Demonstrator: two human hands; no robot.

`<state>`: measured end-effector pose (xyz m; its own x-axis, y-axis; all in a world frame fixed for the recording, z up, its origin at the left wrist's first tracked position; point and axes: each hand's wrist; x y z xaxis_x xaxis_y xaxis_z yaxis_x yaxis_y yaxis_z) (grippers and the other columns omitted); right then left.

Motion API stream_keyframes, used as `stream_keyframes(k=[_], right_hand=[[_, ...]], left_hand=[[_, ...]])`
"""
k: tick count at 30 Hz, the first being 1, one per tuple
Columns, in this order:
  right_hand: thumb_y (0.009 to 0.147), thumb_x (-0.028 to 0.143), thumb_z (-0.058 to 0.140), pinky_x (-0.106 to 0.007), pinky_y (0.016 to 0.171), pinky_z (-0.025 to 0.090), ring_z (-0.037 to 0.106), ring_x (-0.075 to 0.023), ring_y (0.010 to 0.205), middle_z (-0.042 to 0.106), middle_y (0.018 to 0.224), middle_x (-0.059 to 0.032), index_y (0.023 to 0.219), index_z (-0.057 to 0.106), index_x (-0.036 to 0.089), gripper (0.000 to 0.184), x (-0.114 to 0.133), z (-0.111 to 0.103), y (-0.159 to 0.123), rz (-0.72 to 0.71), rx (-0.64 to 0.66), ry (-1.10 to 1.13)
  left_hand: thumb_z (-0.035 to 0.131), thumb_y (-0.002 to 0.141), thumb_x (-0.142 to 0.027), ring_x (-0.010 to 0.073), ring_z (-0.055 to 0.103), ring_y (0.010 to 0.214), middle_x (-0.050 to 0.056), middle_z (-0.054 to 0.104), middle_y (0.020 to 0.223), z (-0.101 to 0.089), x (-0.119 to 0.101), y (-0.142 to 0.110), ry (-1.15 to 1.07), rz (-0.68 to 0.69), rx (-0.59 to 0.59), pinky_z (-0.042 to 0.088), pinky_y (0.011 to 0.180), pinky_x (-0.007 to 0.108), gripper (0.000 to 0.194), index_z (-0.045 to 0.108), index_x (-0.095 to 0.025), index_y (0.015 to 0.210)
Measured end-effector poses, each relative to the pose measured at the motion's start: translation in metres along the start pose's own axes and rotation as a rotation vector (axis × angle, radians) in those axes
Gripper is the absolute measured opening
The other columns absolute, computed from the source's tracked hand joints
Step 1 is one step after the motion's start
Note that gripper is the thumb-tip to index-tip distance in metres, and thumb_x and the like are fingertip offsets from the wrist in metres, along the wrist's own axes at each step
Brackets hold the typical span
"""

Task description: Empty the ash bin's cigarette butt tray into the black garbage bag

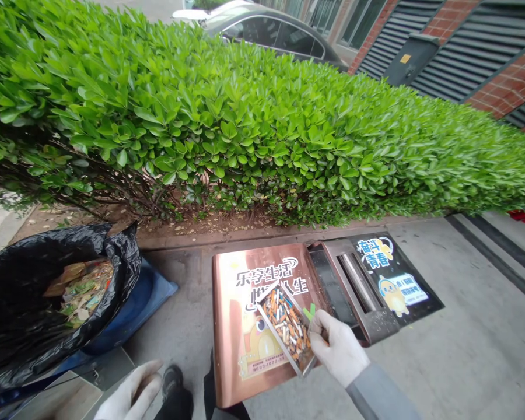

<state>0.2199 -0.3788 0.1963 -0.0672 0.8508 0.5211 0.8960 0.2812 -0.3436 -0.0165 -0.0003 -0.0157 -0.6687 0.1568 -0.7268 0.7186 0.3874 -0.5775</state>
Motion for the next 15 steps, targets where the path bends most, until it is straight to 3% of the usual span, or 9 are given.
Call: stream_keyframes(k=[2, 5, 8, 10, 12, 15], right_hand=[[0.077, 0.015, 0.046, -0.030, 0.067, 0.035, 0.047, -0.0134, 0.069, 0.048, 0.069, 0.0041, 0.070, 0.037, 0.022, 0.013, -0.002, 0.006, 0.002, -0.026, 0.003, -0.030], [0.074, 0.010, 0.045, -0.029, 0.069, 0.036, 0.049, -0.0133, 0.070, 0.049, 0.072, 0.0049, 0.077, 0.046, 0.022, 0.013, -0.002, 0.019, 0.003, -0.057, 0.030, -0.111], [0.081, 0.013, 0.044, -0.030, 0.075, 0.040, 0.056, -0.0155, 0.078, 0.057, 0.080, 0.0036, 0.089, 0.055, 0.025, 0.019, 0.004, 0.026, 0.002, -0.082, 0.068, -0.235], [0.092, 0.024, 0.041, -0.033, 0.079, 0.042, 0.060, -0.0177, 0.085, 0.062, 0.086, 0.0013, 0.092, 0.058, 0.026, 0.017, 0.007, 0.023, 0.002, -0.107, 0.088, -0.281], [0.099, 0.035, 0.035, -0.035, 0.085, 0.044, 0.063, -0.0186, 0.091, 0.065, 0.093, -0.0008, 0.097, 0.061, 0.026, 0.027, 0.006, 0.015, 0.003, -0.122, 0.104, -0.248], [0.100, 0.036, 0.031, -0.036, 0.089, 0.045, 0.064, -0.0187, 0.097, 0.066, 0.102, -0.0028, 0.103, 0.063, 0.026, 0.033, 0.000, 0.001, 0.003, -0.111, 0.068, -0.231]], left_hand=[[0.041, 0.082, -0.076, 0.0293, 0.060, 0.124, 0.007, 0.067, 0.126, 0.002, -0.001, -0.001, 0.003, -0.008, -0.008, 0.041, 0.121, 0.053, 0.064, 0.057, -0.027, 0.120], [0.043, 0.082, -0.074, 0.0270, 0.063, 0.121, 0.004, 0.070, 0.121, 0.004, -0.007, -0.005, 0.001, -0.018, -0.047, 0.054, 0.107, 0.041, 0.062, 0.059, -0.027, 0.119], [0.043, 0.082, -0.071, 0.0242, 0.066, 0.117, 0.003, 0.072, 0.118, 0.004, -0.018, -0.009, 0.017, -0.019, -0.065, 0.059, 0.097, 0.034, 0.061, 0.061, -0.025, 0.119], [0.043, 0.083, -0.070, 0.0243, 0.067, 0.116, 0.004, 0.072, 0.119, 0.003, -0.029, -0.012, 0.024, -0.015, -0.057, 0.059, 0.098, 0.034, 0.060, 0.061, -0.025, 0.118], [0.043, 0.083, -0.071, 0.0263, 0.066, 0.118, 0.004, 0.073, 0.118, 0.003, -0.041, -0.016, 0.032, -0.008, -0.056, 0.057, 0.104, 0.039, 0.059, 0.062, -0.026, 0.117], [0.048, 0.082, -0.069, 0.0277, 0.067, 0.117, 0.003, 0.075, 0.113, 0.004, -0.055, -0.019, 0.031, 0.021, -0.096, 0.052, 0.112, 0.041, 0.056, 0.065, -0.027, 0.114]])
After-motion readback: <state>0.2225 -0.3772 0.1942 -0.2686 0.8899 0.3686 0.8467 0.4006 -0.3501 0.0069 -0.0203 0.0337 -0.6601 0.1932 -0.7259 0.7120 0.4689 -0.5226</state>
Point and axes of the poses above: each hand's wrist, its own y-axis towards the middle knuckle, its own z-axis out of the palm, x = y × z
